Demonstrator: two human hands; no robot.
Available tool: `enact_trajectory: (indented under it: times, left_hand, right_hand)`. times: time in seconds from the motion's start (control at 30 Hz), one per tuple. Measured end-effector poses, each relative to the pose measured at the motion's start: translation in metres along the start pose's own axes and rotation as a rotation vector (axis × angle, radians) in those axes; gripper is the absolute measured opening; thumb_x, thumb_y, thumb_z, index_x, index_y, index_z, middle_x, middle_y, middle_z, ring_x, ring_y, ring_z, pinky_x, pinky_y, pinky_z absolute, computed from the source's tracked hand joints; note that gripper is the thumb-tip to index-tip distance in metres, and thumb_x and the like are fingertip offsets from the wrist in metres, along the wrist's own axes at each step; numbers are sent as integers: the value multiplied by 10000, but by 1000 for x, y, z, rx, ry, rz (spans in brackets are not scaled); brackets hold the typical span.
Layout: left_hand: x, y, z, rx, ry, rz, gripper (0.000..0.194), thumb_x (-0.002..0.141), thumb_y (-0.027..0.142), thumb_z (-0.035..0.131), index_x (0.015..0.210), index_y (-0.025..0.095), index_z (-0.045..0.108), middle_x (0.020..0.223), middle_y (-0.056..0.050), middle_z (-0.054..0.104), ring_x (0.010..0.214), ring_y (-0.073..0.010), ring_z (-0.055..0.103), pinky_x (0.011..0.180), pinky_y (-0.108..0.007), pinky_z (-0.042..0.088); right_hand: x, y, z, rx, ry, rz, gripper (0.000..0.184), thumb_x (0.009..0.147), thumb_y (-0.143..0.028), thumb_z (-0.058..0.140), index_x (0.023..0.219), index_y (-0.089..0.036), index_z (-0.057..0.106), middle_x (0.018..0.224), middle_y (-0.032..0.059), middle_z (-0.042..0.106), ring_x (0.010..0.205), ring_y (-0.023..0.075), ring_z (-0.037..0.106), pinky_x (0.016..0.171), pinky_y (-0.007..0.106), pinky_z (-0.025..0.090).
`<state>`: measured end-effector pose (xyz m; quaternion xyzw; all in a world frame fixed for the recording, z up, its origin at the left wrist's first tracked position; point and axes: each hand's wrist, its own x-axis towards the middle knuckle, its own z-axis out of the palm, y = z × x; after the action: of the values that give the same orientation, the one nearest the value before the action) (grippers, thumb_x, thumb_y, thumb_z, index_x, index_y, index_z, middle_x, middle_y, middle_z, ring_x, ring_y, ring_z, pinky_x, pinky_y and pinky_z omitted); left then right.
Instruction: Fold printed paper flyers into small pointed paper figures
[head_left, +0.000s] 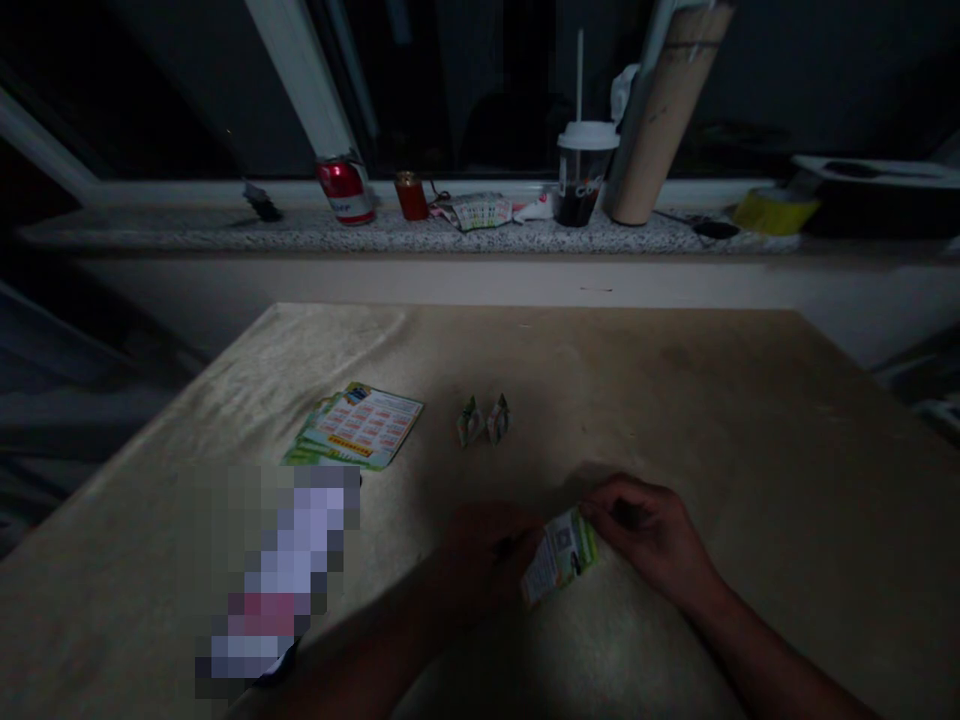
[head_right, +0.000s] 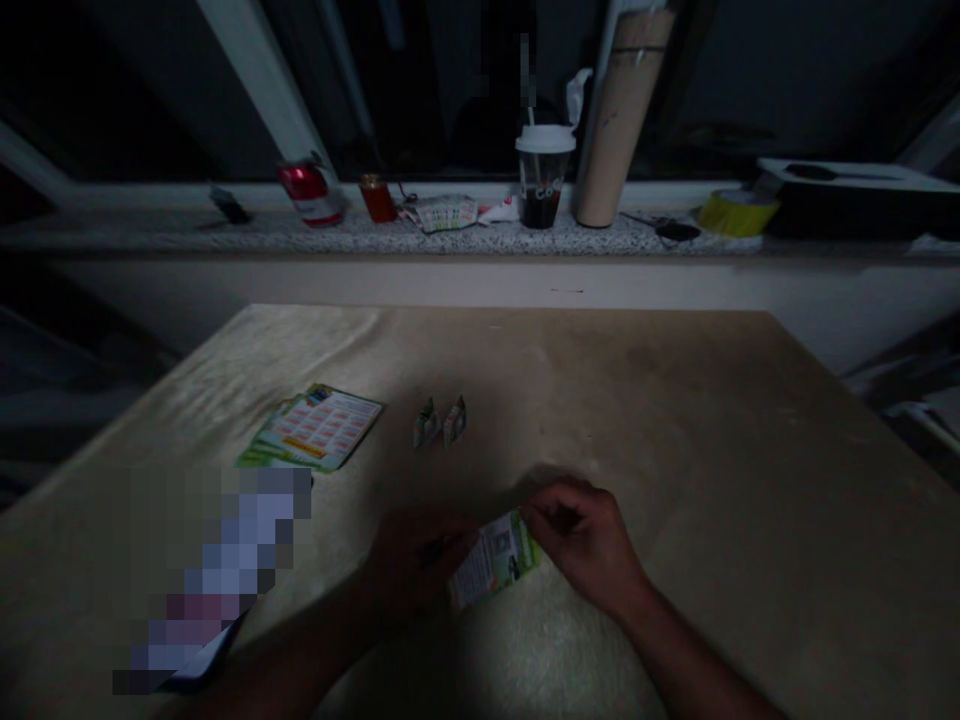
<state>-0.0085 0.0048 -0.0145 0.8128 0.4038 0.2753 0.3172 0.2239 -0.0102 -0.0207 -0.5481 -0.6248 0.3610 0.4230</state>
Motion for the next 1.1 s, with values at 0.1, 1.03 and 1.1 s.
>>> enact_trajectory:
  times: [0.1,1.03,1.1]
  left_hand:
    - [1,0,-3,-68,4,-72,271,929,285,560,827,170,784,637,-6,699,546,-109,593,545,-198,391]
    - [11,-2,5,-989,249,-651,261,750,373,800,812,119,799,770,-76,776,700,-194,685,696,-310,520]
    - [9,-2,8,-1040,227,-659,266,759,371,797,829,115,806,809,-91,788,723,-202,696,721,-321,527]
  right_hand:
    - [1,-1,-2,16,-3,37,172,860,-314,705,737,-197,735,647,13,650,588,157,609,543,262,495]
    - [-6,-4,0,40,89,-399,378,882,-86,666,1214,-266,688,1012,76,768,887,214,743,764,336,634]
    - [-5,-6,2,-77,50,-509,407,844,-62,686,1198,-263,708,1075,91,746,924,228,737,771,344,641]
